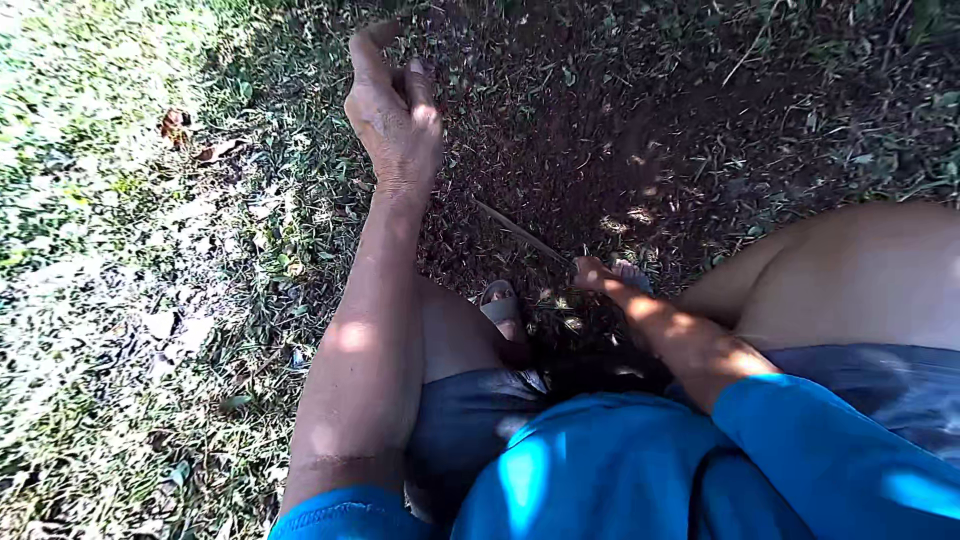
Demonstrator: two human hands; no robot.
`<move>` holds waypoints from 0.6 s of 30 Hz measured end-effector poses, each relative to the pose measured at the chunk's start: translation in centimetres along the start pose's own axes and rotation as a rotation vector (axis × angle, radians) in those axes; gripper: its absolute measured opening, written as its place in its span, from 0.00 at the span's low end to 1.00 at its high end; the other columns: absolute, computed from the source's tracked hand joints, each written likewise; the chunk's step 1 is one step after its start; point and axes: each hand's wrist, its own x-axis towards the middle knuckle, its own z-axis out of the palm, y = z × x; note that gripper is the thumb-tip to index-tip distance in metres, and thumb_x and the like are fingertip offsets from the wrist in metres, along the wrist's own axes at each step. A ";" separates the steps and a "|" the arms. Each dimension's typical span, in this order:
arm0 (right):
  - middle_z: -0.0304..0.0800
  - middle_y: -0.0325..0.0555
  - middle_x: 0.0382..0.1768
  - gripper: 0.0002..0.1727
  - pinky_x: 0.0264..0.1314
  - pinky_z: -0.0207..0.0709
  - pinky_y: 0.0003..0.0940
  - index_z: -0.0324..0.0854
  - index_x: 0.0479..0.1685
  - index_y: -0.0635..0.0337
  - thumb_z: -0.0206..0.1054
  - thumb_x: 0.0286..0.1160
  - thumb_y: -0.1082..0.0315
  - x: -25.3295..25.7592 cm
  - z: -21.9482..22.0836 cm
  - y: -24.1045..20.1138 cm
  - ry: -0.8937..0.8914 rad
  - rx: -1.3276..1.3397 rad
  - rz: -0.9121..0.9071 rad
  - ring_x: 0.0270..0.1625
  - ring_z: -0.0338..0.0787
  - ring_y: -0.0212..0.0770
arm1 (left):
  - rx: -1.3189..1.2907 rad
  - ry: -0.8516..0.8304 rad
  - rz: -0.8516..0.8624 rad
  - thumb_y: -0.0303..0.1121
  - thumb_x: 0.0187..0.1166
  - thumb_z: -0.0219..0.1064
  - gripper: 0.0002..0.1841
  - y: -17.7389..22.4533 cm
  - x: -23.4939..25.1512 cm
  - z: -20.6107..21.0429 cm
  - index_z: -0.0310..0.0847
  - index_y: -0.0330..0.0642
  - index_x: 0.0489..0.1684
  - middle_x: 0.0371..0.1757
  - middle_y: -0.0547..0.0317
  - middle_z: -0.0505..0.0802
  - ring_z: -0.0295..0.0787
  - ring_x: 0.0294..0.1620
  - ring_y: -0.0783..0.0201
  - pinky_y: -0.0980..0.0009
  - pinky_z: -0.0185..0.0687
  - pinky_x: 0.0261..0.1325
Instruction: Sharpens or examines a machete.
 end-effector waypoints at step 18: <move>0.68 0.31 0.08 0.11 0.13 0.77 0.30 0.70 0.34 0.56 0.70 0.80 0.70 0.7 -8.4 -2.5 0.817 1.466 -0.186 0.07 0.71 0.30 | -0.042 -0.074 -0.012 0.37 0.88 0.53 0.24 -0.4 0.4 0.8 0.71 0.26 0.73 0.38 0.55 0.90 0.89 0.35 0.71 0.70 0.86 0.47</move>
